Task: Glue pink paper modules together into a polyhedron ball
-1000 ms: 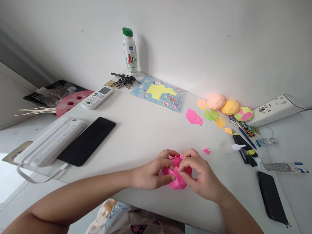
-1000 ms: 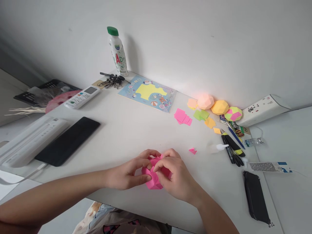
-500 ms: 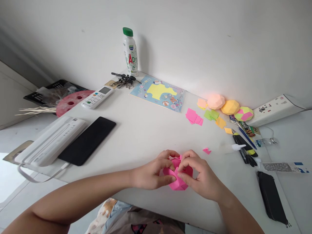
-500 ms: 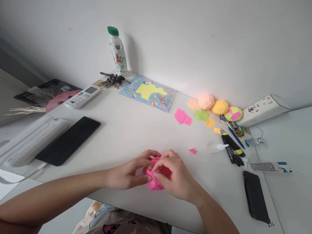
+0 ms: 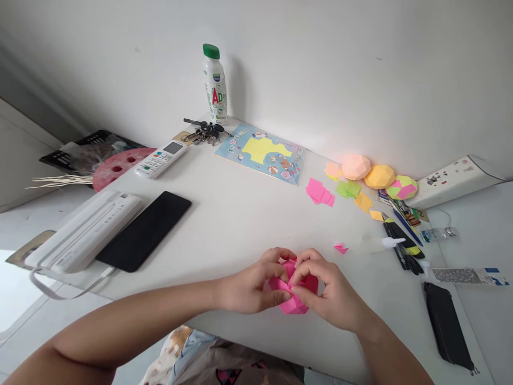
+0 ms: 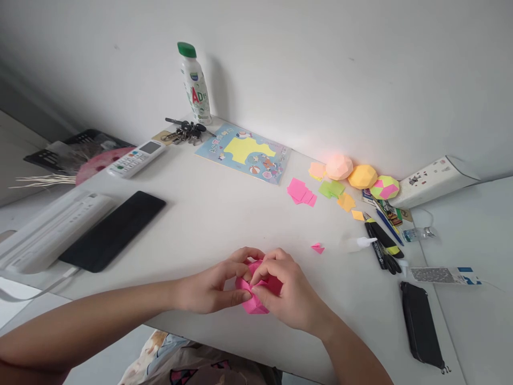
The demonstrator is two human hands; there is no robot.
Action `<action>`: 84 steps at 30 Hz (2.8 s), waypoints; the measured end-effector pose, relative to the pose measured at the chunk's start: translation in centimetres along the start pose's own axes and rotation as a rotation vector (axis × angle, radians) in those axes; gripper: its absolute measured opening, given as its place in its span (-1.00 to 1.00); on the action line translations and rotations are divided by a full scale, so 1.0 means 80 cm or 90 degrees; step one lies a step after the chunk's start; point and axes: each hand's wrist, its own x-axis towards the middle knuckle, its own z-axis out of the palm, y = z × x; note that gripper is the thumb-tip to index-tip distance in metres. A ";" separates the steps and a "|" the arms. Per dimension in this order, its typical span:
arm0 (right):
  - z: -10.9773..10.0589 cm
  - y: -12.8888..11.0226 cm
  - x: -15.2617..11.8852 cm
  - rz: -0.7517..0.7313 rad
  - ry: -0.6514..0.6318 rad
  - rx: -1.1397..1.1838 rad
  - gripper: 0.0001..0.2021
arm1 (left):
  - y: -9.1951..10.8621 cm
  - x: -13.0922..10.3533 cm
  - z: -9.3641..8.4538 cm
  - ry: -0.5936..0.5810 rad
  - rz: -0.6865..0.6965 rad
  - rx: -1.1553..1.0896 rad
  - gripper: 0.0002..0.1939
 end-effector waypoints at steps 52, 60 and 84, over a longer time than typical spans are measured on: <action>0.006 0.004 -0.004 0.006 0.150 0.121 -0.79 | -0.030 -0.003 0.002 0.078 -0.099 -0.244 -0.03; 0.008 0.004 -0.003 -0.082 0.196 0.133 -0.92 | -0.027 0.003 0.001 0.053 -0.168 -0.389 -0.31; 0.009 -0.003 -0.011 -0.269 0.212 -0.009 -0.80 | -0.032 0.002 -0.001 0.070 -0.098 -0.501 -0.54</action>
